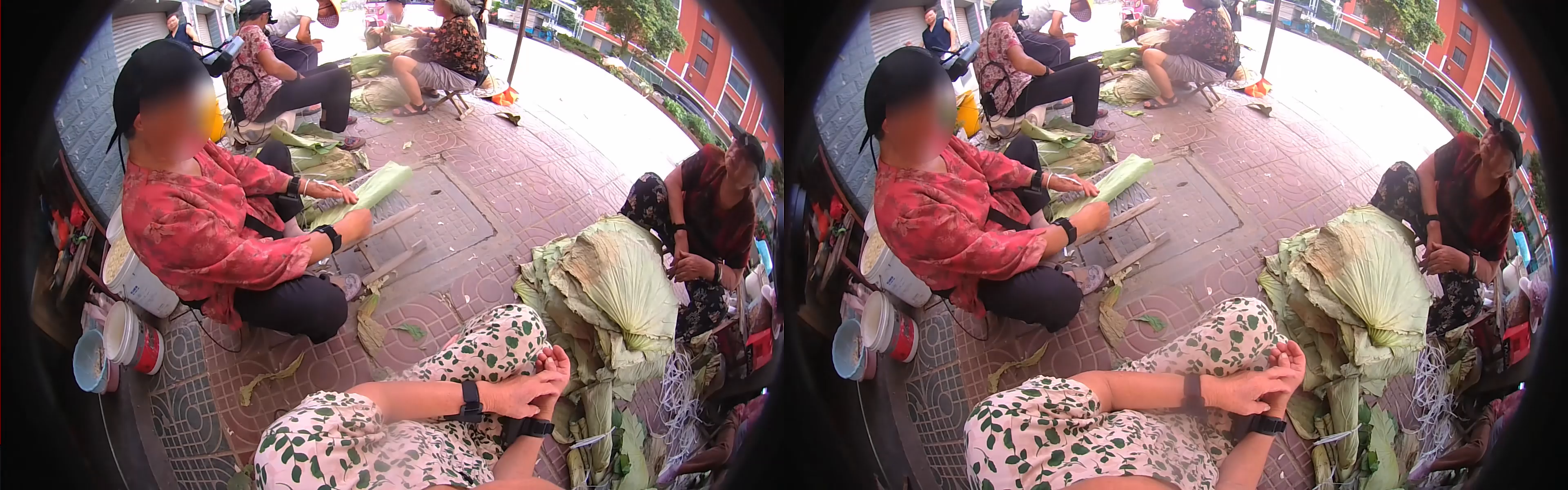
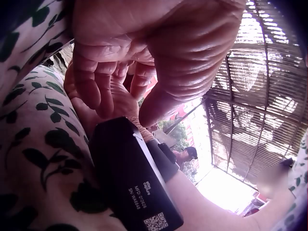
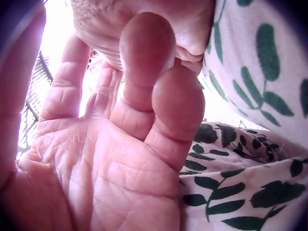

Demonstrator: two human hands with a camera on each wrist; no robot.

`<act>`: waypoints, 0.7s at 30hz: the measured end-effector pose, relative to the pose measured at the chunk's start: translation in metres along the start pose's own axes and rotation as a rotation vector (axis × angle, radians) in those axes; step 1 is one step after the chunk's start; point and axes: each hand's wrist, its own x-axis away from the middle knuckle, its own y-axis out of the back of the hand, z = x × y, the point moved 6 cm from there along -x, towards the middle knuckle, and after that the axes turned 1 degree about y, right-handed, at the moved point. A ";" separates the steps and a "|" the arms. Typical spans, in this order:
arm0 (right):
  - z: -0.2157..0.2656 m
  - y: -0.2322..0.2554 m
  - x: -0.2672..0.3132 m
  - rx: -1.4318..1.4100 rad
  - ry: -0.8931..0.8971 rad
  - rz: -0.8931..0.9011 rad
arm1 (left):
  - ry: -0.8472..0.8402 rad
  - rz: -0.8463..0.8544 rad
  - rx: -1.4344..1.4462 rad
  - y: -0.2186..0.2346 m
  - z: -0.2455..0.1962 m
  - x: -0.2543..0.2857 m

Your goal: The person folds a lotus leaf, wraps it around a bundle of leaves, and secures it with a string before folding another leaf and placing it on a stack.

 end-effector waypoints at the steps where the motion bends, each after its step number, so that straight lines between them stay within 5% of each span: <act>1: 0.001 -0.001 0.000 0.002 -0.001 0.004 | 0.002 0.000 0.003 0.000 0.000 0.000; 21: 0.002 -0.002 0.001 0.000 -0.001 -0.002 | -0.058 -0.015 -0.006 0.000 -0.001 -0.001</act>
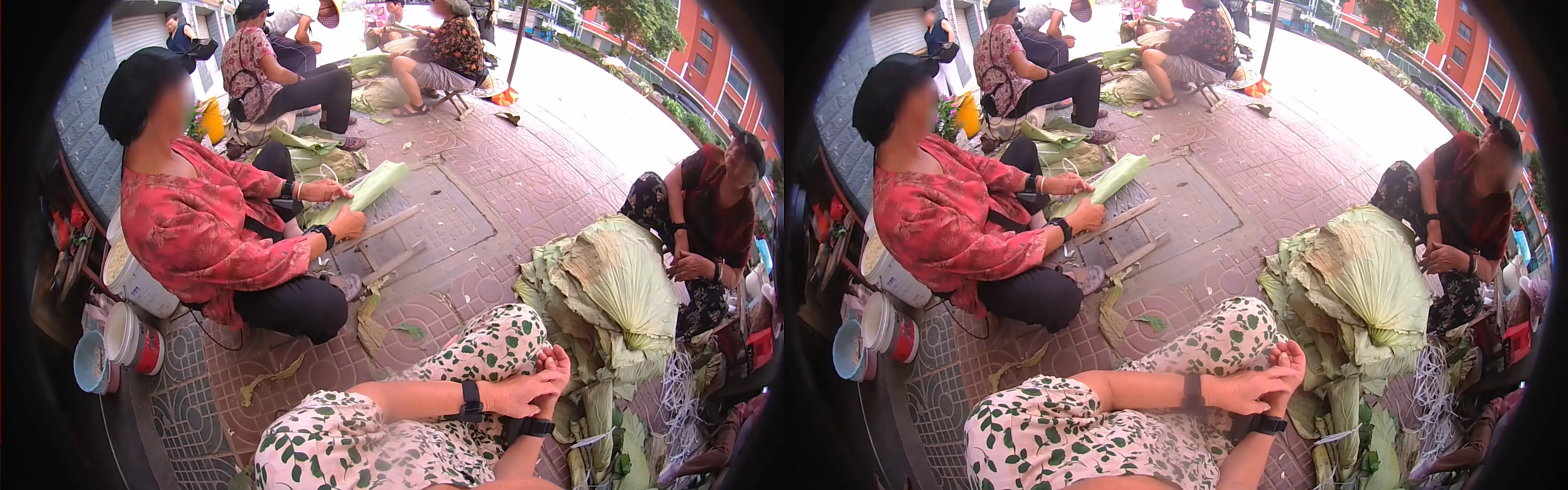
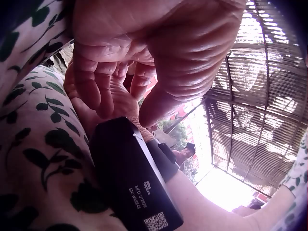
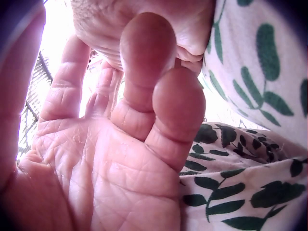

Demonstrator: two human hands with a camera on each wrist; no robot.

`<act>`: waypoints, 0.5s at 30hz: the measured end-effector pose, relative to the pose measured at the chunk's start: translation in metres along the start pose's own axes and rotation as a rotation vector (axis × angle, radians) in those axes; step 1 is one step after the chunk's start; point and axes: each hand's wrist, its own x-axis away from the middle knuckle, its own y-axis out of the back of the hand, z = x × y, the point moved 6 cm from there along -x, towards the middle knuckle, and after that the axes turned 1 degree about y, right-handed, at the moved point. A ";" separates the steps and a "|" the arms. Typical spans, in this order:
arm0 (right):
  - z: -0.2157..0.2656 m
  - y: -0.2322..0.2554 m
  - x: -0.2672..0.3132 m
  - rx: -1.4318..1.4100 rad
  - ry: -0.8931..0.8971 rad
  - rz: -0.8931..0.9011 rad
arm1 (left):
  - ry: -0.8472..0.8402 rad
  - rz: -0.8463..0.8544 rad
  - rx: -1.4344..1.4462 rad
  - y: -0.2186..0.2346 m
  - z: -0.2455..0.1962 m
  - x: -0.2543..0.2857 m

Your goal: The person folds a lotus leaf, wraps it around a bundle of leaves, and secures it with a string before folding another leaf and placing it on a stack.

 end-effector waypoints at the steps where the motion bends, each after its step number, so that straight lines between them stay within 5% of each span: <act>1: 0.000 0.000 0.000 -0.001 0.007 0.004 | 0.003 0.003 -0.002 0.000 0.000 0.000; 15: -0.004 0.005 -0.004 -0.007 0.009 0.018 | -0.051 -0.054 -0.057 0.002 -0.003 0.000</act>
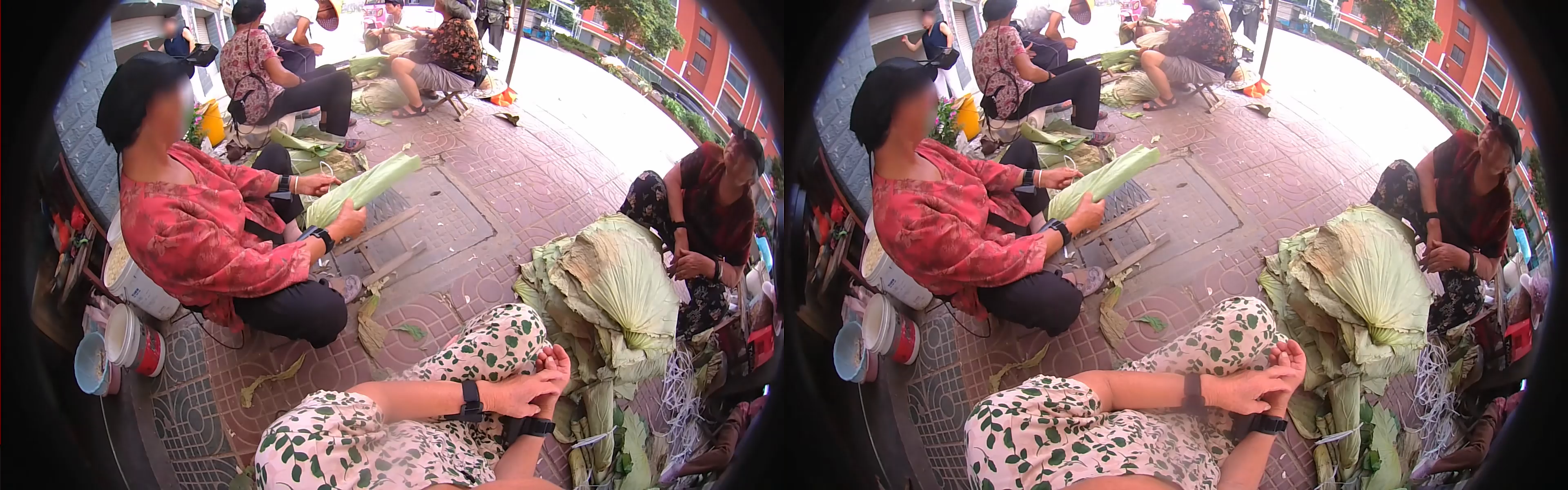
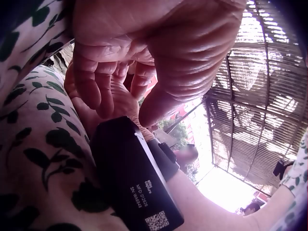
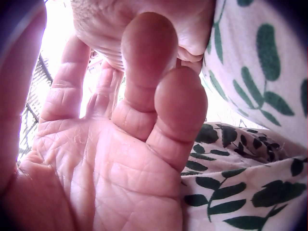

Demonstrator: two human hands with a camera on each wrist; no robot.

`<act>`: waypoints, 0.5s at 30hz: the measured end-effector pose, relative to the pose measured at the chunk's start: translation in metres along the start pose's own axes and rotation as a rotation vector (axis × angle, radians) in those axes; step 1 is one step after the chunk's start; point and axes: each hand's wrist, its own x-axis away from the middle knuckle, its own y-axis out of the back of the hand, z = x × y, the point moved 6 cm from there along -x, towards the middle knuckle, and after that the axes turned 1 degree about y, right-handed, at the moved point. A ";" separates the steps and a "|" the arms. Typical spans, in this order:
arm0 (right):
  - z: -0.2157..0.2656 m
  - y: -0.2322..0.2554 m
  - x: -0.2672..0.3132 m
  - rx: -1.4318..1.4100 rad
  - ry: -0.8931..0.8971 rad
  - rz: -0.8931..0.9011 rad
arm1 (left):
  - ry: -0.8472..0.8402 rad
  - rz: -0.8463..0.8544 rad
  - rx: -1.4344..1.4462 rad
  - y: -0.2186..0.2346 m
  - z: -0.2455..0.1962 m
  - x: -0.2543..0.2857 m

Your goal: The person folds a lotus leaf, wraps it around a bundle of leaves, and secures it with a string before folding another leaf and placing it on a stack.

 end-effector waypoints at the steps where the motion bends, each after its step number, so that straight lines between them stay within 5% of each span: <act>1: 0.000 0.000 0.000 0.007 0.001 -0.003 | -0.008 -0.008 -0.009 0.000 0.000 0.000; 15: 0.002 -0.002 0.001 0.004 -0.008 -0.023 | 0.008 0.022 0.024 0.000 -0.001 0.000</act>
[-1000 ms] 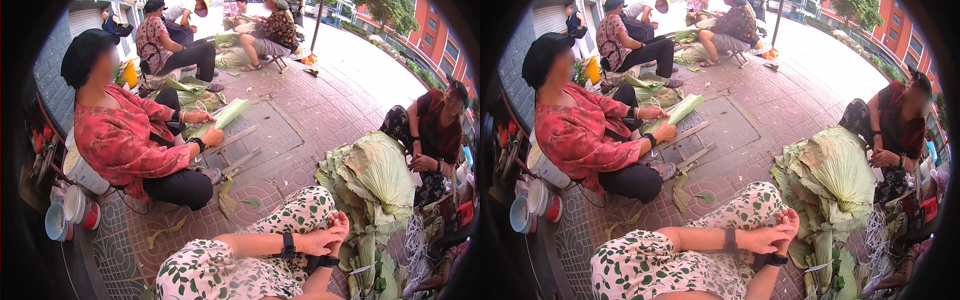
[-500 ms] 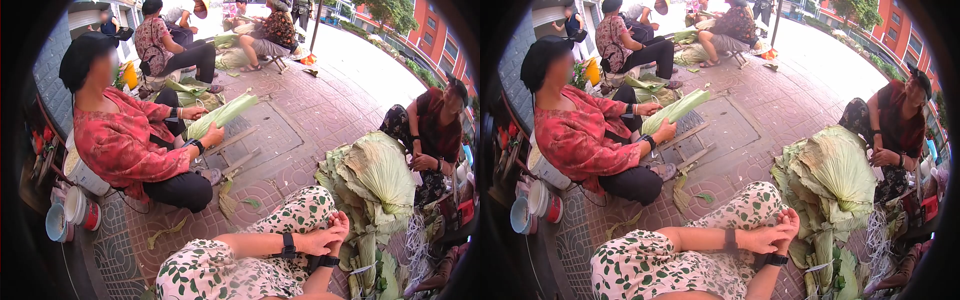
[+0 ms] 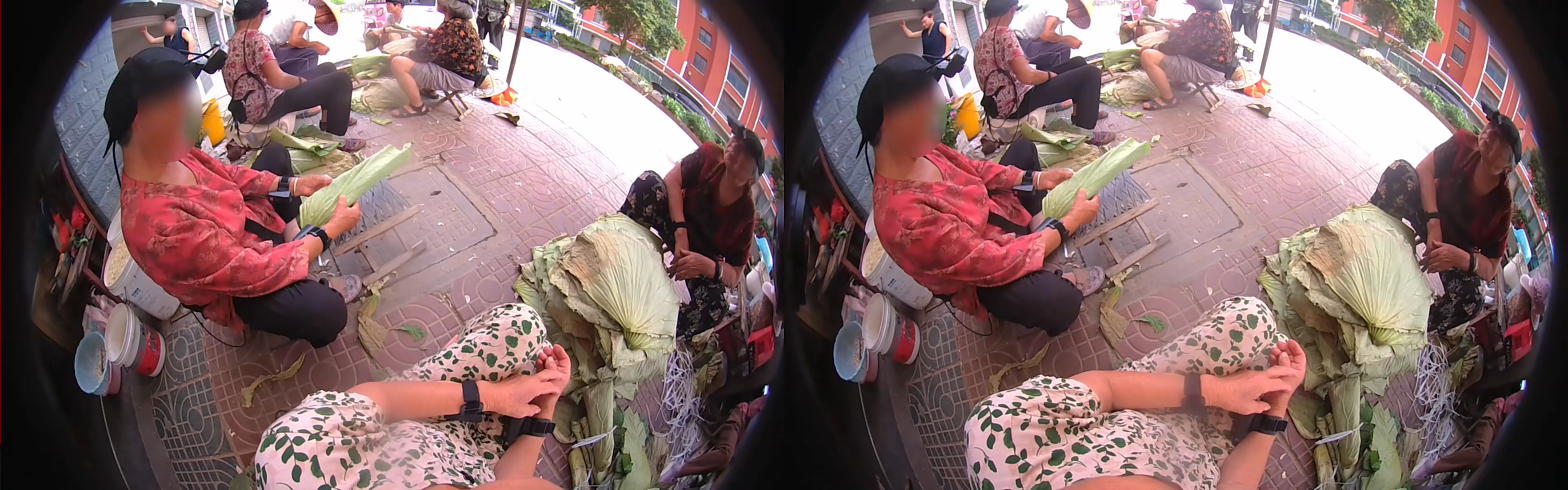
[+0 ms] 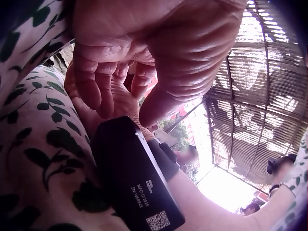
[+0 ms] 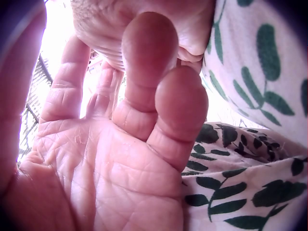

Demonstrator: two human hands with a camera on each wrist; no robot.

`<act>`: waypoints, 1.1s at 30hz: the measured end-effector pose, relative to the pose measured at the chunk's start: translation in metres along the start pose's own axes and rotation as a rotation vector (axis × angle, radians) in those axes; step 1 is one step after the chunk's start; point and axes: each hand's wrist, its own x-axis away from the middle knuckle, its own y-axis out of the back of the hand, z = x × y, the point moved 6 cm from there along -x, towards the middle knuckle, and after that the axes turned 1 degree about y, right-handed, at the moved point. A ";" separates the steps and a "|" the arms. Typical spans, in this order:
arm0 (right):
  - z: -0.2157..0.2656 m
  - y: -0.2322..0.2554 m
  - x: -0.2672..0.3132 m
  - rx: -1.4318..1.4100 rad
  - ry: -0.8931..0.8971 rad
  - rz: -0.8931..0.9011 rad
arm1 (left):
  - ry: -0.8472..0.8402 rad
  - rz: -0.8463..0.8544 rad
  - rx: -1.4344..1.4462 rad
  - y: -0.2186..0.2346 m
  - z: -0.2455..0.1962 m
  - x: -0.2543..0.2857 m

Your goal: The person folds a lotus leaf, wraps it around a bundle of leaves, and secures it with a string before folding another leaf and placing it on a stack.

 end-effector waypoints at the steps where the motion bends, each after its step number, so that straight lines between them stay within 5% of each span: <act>1: 0.000 -0.001 0.000 0.001 0.004 0.002 | -0.026 -0.009 -0.005 0.000 -0.001 0.000; 10: 0.002 -0.002 0.002 -0.017 0.008 0.013 | 0.091 0.045 0.072 0.001 0.001 0.000; 33: -0.002 0.002 -0.001 -0.021 0.002 0.021 | 0.005 0.034 0.014 -0.002 0.001 0.000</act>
